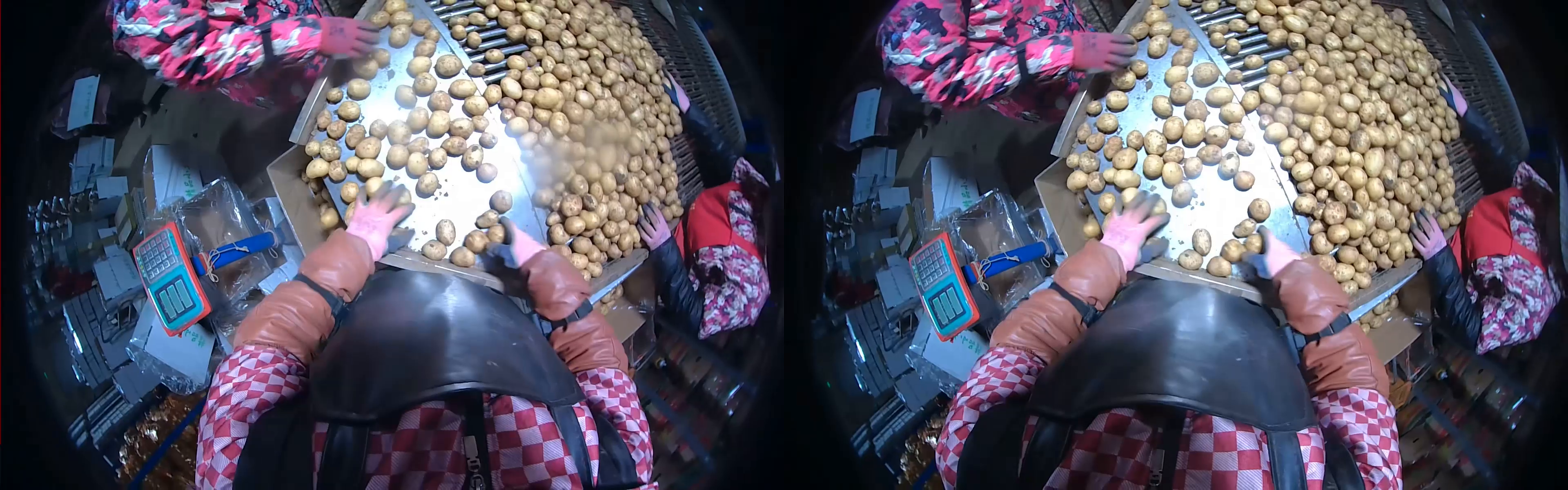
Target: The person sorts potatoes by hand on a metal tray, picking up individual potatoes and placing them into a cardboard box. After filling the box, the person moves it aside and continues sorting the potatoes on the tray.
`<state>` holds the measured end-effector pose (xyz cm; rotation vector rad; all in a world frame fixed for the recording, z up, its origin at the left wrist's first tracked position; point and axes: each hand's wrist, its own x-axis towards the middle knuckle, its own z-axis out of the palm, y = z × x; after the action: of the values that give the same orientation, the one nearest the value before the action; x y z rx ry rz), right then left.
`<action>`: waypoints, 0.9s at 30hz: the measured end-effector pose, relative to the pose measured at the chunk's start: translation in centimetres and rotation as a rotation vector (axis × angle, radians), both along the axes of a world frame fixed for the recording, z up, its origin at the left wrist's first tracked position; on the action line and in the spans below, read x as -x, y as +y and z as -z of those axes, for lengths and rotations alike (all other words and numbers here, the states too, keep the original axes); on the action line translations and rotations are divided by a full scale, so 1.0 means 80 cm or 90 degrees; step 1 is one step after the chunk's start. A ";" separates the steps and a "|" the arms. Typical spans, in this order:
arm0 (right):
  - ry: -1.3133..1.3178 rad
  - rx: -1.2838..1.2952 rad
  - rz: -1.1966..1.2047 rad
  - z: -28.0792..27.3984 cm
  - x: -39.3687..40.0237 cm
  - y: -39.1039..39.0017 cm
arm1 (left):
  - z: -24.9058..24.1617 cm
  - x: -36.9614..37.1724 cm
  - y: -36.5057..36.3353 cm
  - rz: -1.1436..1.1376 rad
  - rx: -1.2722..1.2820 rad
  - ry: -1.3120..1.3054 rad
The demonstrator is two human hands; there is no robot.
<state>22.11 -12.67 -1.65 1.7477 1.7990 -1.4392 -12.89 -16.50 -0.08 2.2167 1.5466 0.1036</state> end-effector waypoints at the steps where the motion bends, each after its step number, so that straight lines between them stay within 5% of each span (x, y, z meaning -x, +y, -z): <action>1: 0.198 0.108 0.077 -0.013 0.020 0.010 | 0.021 0.010 -0.004 -0.069 -0.018 0.051; 2: 0.395 0.221 0.154 -0.024 0.044 0.017 | 0.046 0.023 -0.006 -0.203 -0.019 0.104; 4: 0.443 0.420 0.364 -0.025 0.067 0.028 | 0.019 0.037 0.001 -0.358 -0.113 -0.055; 6: 0.467 0.362 0.296 -0.038 0.085 0.044 | 0.022 0.059 0.020 -0.444 -0.041 -0.162; 8: 0.310 0.013 0.024 -0.071 0.100 0.074 | 0.020 0.067 0.036 -0.513 -0.056 -0.394; 9: 0.476 -0.117 0.171 0.001 0.093 0.077 | 0.019 0.073 0.044 -0.517 -0.056 -0.393; 10: 0.404 -0.086 0.214 -0.031 0.097 0.105 | 0.014 0.076 0.053 -0.552 -0.132 -0.325; 11: 0.211 -0.419 -0.165 0.023 0.077 0.143 | 0.014 0.078 0.060 -0.587 -0.207 -0.255; 12: 0.251 -0.270 0.042 0.027 0.067 0.176 | 0.024 0.080 0.063 -0.593 -0.201 -0.251; 13: 0.273 -0.333 0.103 -0.012 0.086 0.190 | 0.040 0.083 0.066 -0.636 -0.158 -0.286; 14: 0.545 -0.041 0.484 0.021 0.089 0.227 | 0.056 0.086 0.066 -0.678 -0.116 -0.321; 16: 0.227 -0.410 0.182 -0.004 0.100 0.262 | 0.084 0.115 0.059 -0.613 -0.173 -0.294; 18: -0.043 -0.551 0.008 -0.018 0.124 0.256 | 0.100 0.144 0.051 -0.692 0.089 -0.566; 19: -0.249 -0.547 -0.139 -0.004 0.143 0.245 | 0.062 0.131 0.048 -0.654 0.080 -0.588; 23: -0.142 -0.592 -0.269 0.015 0.179 0.157 | 0.071 0.106 0.009 -0.473 -0.034 -0.395; 27: 0.036 -0.448 -0.380 -0.008 0.129 0.100 | -0.015 0.059 0.018 -0.298 -0.057 -0.064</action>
<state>11.82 -4.65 -0.99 1.1936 2.7577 -0.6544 -17.57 -15.07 1.13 1.8370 2.0045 0.4244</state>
